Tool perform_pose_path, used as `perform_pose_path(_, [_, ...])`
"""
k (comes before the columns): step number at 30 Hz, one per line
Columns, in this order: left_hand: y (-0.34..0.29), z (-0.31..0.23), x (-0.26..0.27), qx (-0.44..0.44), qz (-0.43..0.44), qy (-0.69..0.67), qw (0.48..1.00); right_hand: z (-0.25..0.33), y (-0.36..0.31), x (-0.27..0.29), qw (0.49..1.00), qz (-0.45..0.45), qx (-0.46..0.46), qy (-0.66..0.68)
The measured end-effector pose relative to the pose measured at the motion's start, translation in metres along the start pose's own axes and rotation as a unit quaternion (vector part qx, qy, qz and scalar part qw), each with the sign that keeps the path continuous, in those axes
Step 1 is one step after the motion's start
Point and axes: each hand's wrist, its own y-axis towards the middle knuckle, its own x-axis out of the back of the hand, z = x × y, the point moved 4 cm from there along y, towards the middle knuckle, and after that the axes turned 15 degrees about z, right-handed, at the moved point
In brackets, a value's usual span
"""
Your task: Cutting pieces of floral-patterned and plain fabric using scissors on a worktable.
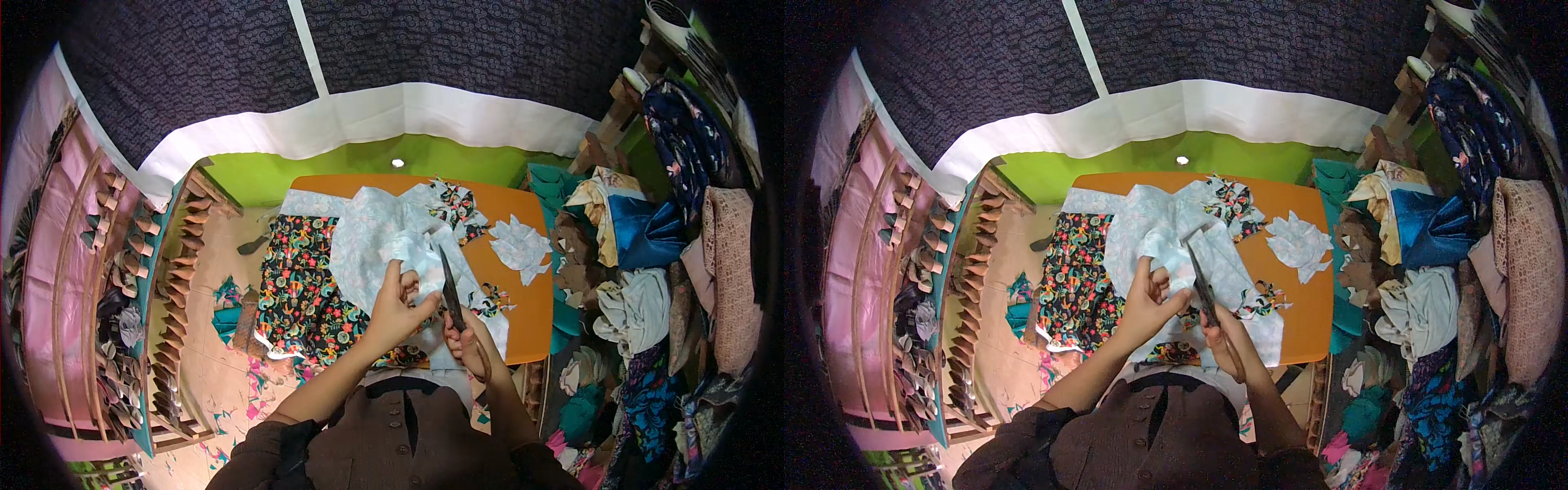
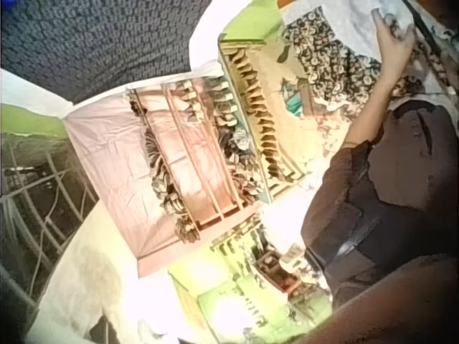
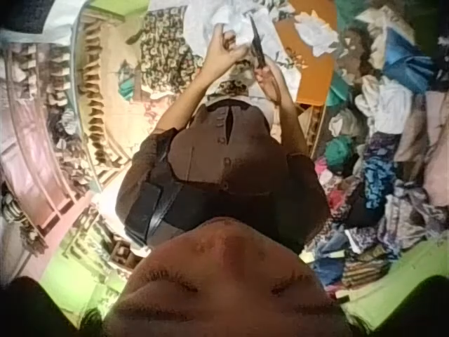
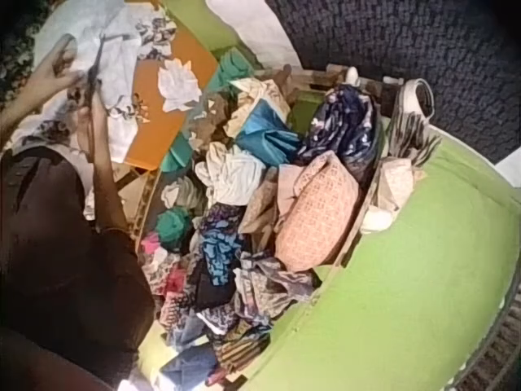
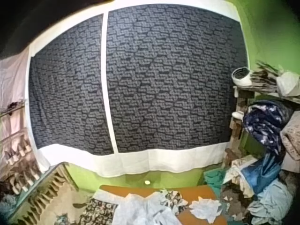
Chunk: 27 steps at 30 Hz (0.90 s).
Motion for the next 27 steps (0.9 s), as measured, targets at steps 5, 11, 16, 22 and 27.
perform_pose_path(5, [-0.001,-0.011,0.003,-0.032,-0.098,-0.159,0.982,0.008,0.000,-0.007,0.992,-0.023,0.000,-0.126])
perform_pose_path(11, [-0.001,-0.004,0.010,0.036,-0.095,-0.071,0.992,0.002,-0.001,-0.007,0.974,-0.067,0.040,-0.215])
perform_pose_path(16, [-0.002,0.000,0.009,0.018,-0.084,-0.052,0.995,0.001,0.000,-0.008,0.982,-0.059,0.034,-0.175])
perform_pose_path(22, [0.002,-0.004,0.007,0.015,-0.034,-0.020,0.999,0.004,-0.009,-0.008,0.992,-0.038,0.008,-0.116])
perform_pose_path(27, [0.004,-0.012,-0.005,0.013,0.016,-0.076,0.997,0.007,-0.014,-0.004,0.996,-0.027,0.015,-0.087])
